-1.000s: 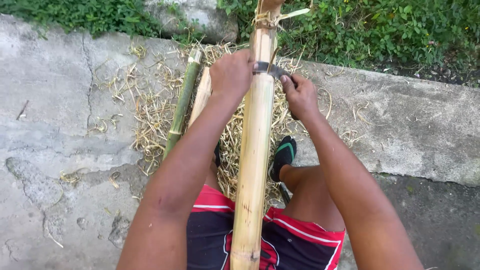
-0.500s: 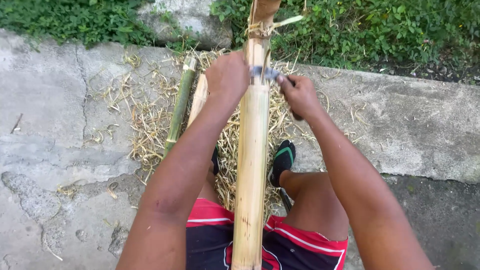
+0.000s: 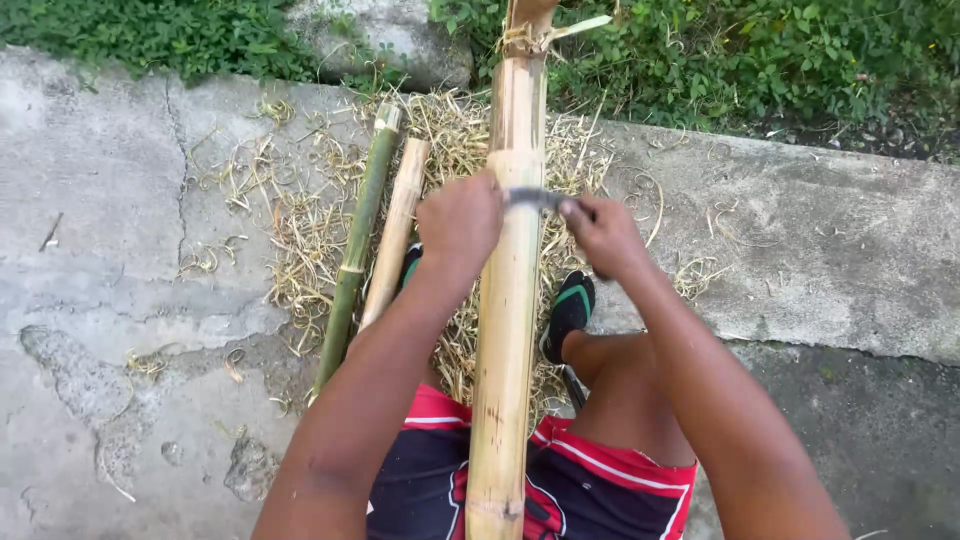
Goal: Scraping and cleaning a bamboo pole using a hook knife to prepare it for use.
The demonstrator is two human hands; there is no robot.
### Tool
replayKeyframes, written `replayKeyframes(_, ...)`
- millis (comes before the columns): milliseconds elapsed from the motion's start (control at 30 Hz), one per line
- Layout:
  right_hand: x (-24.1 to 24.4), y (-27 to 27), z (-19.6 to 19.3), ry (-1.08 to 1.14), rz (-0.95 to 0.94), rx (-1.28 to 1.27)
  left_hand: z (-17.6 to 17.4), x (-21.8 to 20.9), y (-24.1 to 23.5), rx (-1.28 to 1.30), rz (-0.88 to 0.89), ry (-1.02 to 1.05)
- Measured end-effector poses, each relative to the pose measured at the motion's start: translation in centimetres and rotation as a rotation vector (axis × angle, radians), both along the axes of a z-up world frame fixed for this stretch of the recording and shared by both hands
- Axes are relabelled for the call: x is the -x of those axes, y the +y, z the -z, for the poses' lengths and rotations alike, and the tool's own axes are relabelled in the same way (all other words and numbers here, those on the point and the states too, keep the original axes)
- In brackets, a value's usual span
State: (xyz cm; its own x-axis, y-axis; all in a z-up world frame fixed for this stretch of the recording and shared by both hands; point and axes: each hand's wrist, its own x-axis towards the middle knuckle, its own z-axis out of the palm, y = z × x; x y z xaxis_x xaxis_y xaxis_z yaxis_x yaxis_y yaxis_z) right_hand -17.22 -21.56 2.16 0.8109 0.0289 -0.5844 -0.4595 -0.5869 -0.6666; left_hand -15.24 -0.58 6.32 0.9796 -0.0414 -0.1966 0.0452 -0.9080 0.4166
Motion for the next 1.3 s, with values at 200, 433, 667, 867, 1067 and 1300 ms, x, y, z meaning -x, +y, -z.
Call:
replayKeyframes(200, -8.0, 0.2, 3.7, -0.379, 0.085, 0.008, 4.1, -10.2, -0.6, 0.024, -0.066, -0.05)
replayKeyframes(433, -5.9, 0.4, 3.2, -0.409, 0.049, 0.138, 2.9, -8.5, 0.1, 0.033, -0.08, -0.216)
replayKeyframes(667, -5.0, 0.2, 1.6, -0.301, 0.049, 0.079, 2.1, -7.8, 0.1, 0.019, -0.062, -0.114)
replayKeyframes(867, -7.1, 0.5, 1.9, -0.268, 0.052, 0.11, 4.6, -10.1, -0.1, 0.034, -0.084, -0.07)
replayKeyframes(1067, 0.7, 0.5, 3.3, -0.323, 0.044, 0.034, 0.5, -2.2, 0.6, -0.053, 0.045, 0.012)
replayKeyframes(1300, -0.3, -0.1, 1.4, -0.249, 0.047, 0.068, 1.7, -2.1, -0.2, 0.023, -0.031, -0.023)
